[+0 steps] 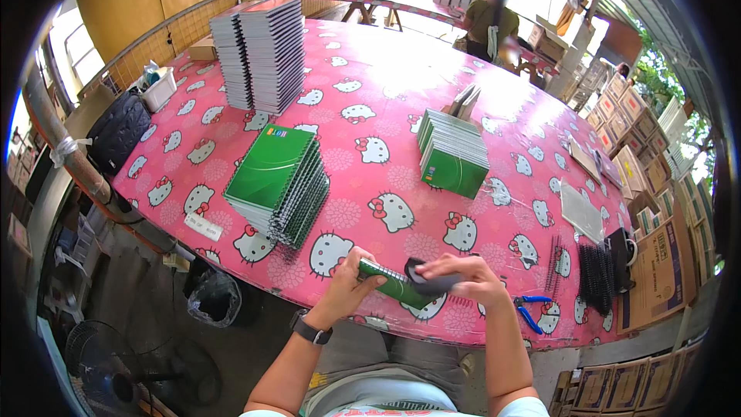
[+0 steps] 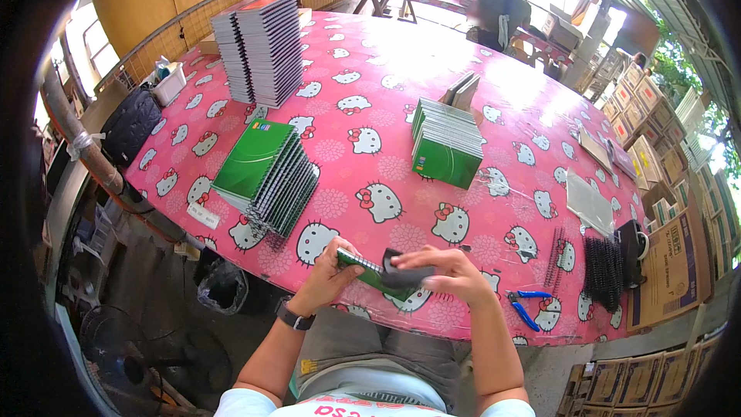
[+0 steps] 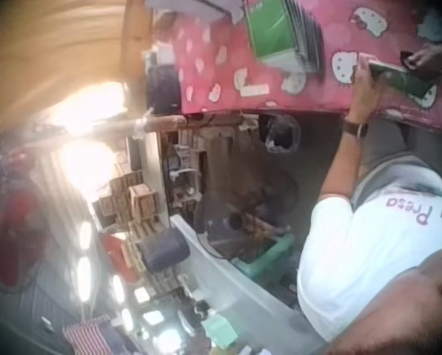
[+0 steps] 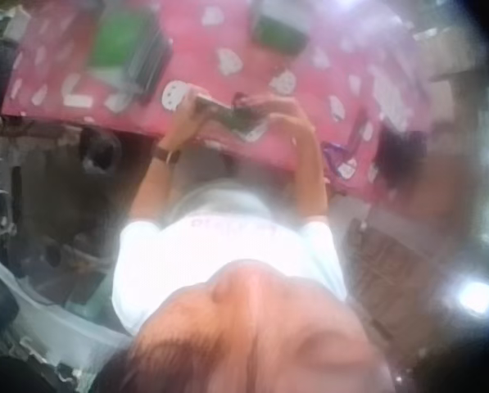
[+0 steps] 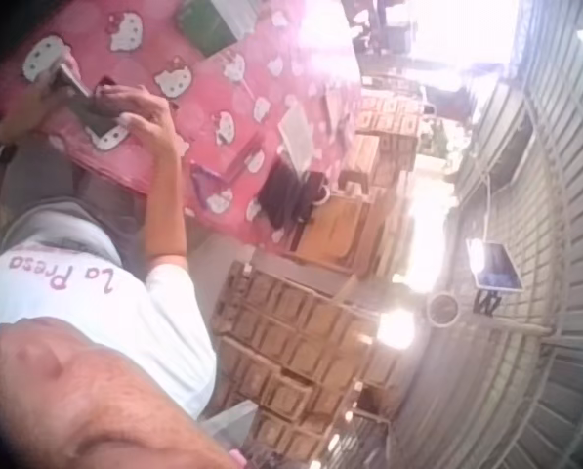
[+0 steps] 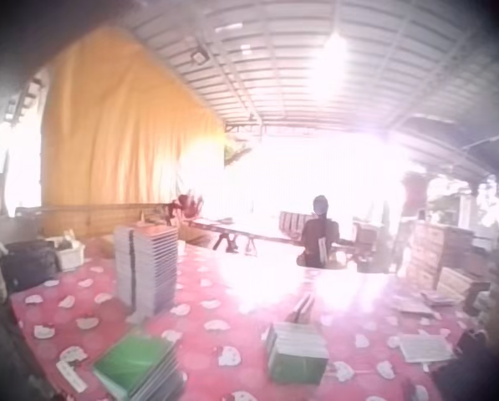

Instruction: The person assembles notebooks by threading black plastic spiral spines through the pre-punched holes of green notebook covers and internal paper stacks, then stacking the finished notebooks onto a pile.

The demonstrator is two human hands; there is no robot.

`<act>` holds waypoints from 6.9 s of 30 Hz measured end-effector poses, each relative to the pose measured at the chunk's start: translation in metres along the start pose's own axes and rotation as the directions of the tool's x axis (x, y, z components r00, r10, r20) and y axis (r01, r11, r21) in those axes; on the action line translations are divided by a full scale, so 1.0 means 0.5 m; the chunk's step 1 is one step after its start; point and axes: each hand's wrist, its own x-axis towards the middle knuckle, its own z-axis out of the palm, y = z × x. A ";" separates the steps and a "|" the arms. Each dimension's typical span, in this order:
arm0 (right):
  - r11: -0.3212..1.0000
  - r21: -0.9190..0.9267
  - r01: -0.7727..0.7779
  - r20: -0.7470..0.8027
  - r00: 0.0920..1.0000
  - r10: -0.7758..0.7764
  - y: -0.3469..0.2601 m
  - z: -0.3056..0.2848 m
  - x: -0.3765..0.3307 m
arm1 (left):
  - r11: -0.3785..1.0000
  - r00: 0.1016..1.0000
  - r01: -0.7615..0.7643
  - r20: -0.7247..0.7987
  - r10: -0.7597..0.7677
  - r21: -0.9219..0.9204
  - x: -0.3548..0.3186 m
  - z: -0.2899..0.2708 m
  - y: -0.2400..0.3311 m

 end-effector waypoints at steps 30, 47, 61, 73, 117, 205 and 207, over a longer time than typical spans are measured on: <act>0.855 -0.515 0.065 -0.379 0.877 -0.295 -0.100 0.143 0.048 | 0.954 0.937 -0.196 -0.243 0.250 0.225 0.001 0.013 0.172; 0.949 -0.312 0.040 -0.363 0.918 -0.158 -0.108 0.165 0.061 | 0.990 0.972 -0.133 -0.190 0.140 0.051 -0.018 -0.008 0.181; 0.911 -0.394 0.124 -0.280 0.928 -0.247 -0.112 0.159 0.058 | 0.980 0.955 -0.187 -0.221 0.199 0.073 -0.019 -0.019 0.176; 0.925 -0.367 0.099 -0.319 0.921 -0.225 -0.115 0.173 0.053 | 0.971 0.955 -0.232 -0.177 0.238 0.055 -0.023 -0.016 0.182; 0.943 -0.168 0.289 -0.303 0.895 -0.328 -0.072 0.141 0.518 | 0.712 0.642 0.145 -0.613 0.461 0.687 0.067 -0.335 0.212; 0.399 -0.439 -0.805 -0.895 0.432 -0.112 0.053 -0.370 0.502 | 0.932 0.852 0.213 -0.412 -0.324 -0.293 0.063 0.063 0.049; 0.330 -0.418 -0.846 -0.907 0.409 -0.099 0.062 -0.374 0.514 | 0.942 0.854 0.209 -0.420 -0.307 -0.263 0.061 0.064 0.045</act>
